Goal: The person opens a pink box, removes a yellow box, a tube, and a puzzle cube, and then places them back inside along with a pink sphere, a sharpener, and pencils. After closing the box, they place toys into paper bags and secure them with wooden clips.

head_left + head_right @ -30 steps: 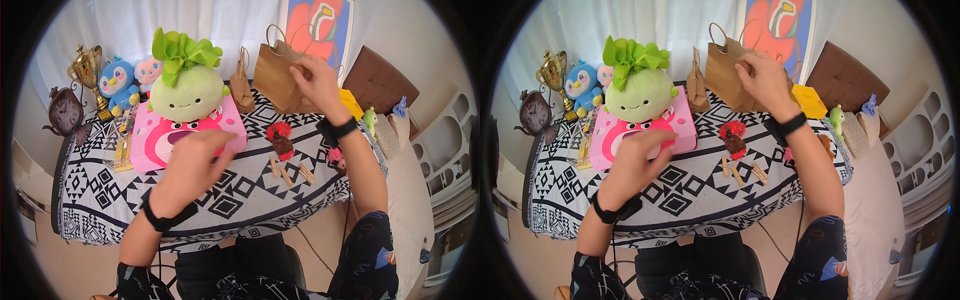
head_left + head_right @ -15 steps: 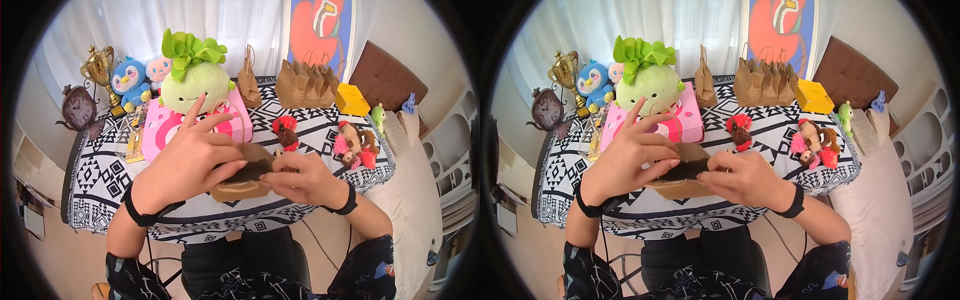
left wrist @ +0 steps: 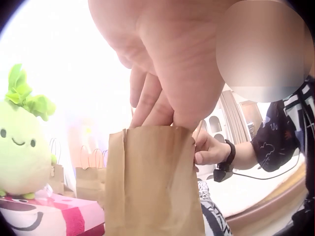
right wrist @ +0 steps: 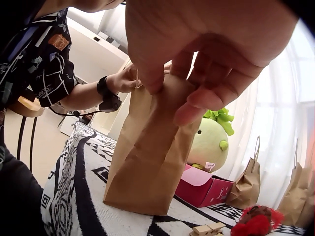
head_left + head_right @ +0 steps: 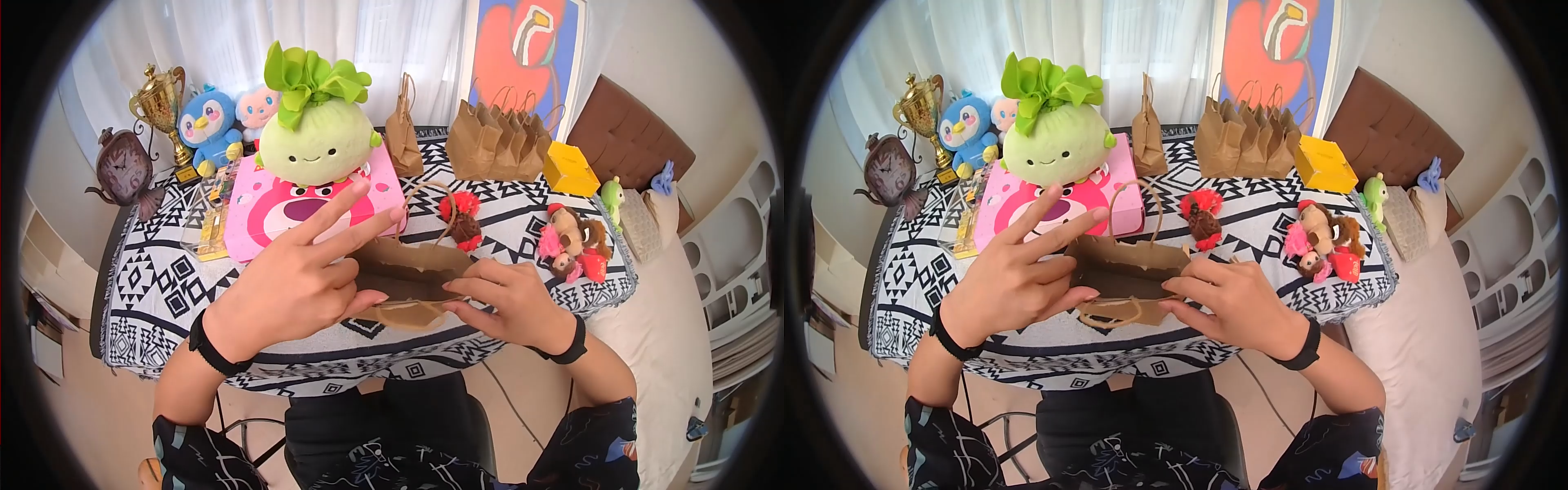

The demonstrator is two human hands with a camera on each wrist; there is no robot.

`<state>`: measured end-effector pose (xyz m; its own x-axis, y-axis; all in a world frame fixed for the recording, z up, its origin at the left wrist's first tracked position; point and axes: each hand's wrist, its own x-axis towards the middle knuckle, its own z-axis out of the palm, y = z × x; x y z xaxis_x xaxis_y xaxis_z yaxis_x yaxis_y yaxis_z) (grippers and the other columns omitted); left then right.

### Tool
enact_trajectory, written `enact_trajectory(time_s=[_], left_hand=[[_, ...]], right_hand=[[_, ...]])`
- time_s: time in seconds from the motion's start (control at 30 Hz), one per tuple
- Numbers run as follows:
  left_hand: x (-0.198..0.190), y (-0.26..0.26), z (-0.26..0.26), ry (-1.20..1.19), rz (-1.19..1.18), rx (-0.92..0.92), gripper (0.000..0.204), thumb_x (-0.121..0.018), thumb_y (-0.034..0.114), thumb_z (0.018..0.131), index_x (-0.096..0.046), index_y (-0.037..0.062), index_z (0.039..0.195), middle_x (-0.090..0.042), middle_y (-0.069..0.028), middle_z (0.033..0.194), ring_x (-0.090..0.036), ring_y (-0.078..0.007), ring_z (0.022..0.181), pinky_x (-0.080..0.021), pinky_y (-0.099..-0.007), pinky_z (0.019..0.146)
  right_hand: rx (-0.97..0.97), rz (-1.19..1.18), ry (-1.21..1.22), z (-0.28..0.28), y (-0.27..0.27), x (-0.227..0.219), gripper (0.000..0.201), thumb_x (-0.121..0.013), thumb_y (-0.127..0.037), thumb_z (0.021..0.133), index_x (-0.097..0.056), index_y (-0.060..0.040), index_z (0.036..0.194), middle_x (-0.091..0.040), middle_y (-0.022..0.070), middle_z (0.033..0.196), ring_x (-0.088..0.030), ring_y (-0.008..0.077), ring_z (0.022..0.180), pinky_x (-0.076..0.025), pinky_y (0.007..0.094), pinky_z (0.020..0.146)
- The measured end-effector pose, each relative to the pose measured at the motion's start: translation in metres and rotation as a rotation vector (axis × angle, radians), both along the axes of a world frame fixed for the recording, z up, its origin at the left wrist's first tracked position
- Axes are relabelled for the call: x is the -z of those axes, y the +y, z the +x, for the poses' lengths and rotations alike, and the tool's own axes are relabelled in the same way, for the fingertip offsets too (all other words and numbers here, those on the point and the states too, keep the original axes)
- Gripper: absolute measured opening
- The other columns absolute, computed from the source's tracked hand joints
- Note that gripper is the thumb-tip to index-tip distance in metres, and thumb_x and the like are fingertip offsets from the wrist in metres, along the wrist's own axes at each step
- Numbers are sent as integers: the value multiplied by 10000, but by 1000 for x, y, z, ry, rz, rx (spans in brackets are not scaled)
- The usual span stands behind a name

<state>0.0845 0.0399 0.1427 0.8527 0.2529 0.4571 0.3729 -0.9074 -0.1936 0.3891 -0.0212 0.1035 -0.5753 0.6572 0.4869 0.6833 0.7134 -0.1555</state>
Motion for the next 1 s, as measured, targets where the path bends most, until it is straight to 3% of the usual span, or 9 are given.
enact_trajectory(time_s=[0.17,0.27,0.33,0.4,0.5,0.53,0.6,0.7,1.0], left_hand=[[10,4,-11,-126,-45,-56,258,-828,241,826,-742,19,724,-735,-68,853,-639,-286,1228,-405,-559,1182],[3,7,-17,-66,-252,-49,204,-830,184,814,-769,-11,817,-741,-104,889,-690,-288,1112,-460,-539,1116],[1,8,-16,9,-688,-126,222,-811,168,828,-773,-28,922,-741,-146,925,-719,-313,942,-547,-474,972],[-3,5,-13,-19,-729,-134,243,-807,175,831,-770,-29,958,-739,-161,932,-718,-332,881,-566,-449,890],[5,6,-10,-73,-701,-95,271,-800,182,836,-766,-28,1004,-735,-177,925,-714,-353,809,-582,-414,763],[7,8,-10,-107,-630,-52,275,-797,183,838,-765,-25,1015,-732,-180,910,-711,-354,798,-579,-404,717],[4,8,-8,-94,-645,-53,262,-798,180,835,-768,-25,995,-727,-179,897,-708,-348,791,-573,-409,710],[2,9,-8,-64,-661,-63,229,-802,180,832,-771,-24,931,-715,-172,861,-699,-339,764,-555,-415,680],[7,8,-6,-138,-695,-71,280,-811,190,838,-701,-28,700,-658,-128,745,-653,-306,648,-506,-395,585]], right_hand=[[-55,-41,30,2,4,0,298,-858,-161,820,-752,-107,1092,-685,24,949,-666,182,723,-497,294,578],[-145,-102,94,1,7,-9,273,-831,-140,846,-746,-92,1101,-716,52,1017,-699,205,772,-537,294,610],[-214,-144,153,5,14,-13,252,-808,-129,870,-738,-80,1107,-726,68,1046,-719,224,803,-564,304,628],[-115,-205,402,20,26,-16,244,-773,-84,889,-741,-67,1129,-742,84,1120,-734,237,849,-584,290,667],[82,96,-101,42,71,-21,307,-698,-26,886,-738,-111,1179,-729,63,1182,-728,251,989,-596,337,799],[84,96,-101,46,85,-15,307,-698,-26,886,-738,-111,1179,-729,63,1182,-728,251,989,-596,337,799],[-9,72,-564,54,107,-1,400,-651,10,866,-703,-118,1241,-660,89,1335,-670,276,1160,-553,391,968],[-56,4,-689,58,122,24,480,-638,-11,852,-658,-133,1316,-580,78,1432,-621,277,1235,-517,410,1023],[-10,-183,-466,70,132,26,409,-776,-87,749,-657,-61,1139,-680,104,1040,-699,323,955,-563,422,844]])
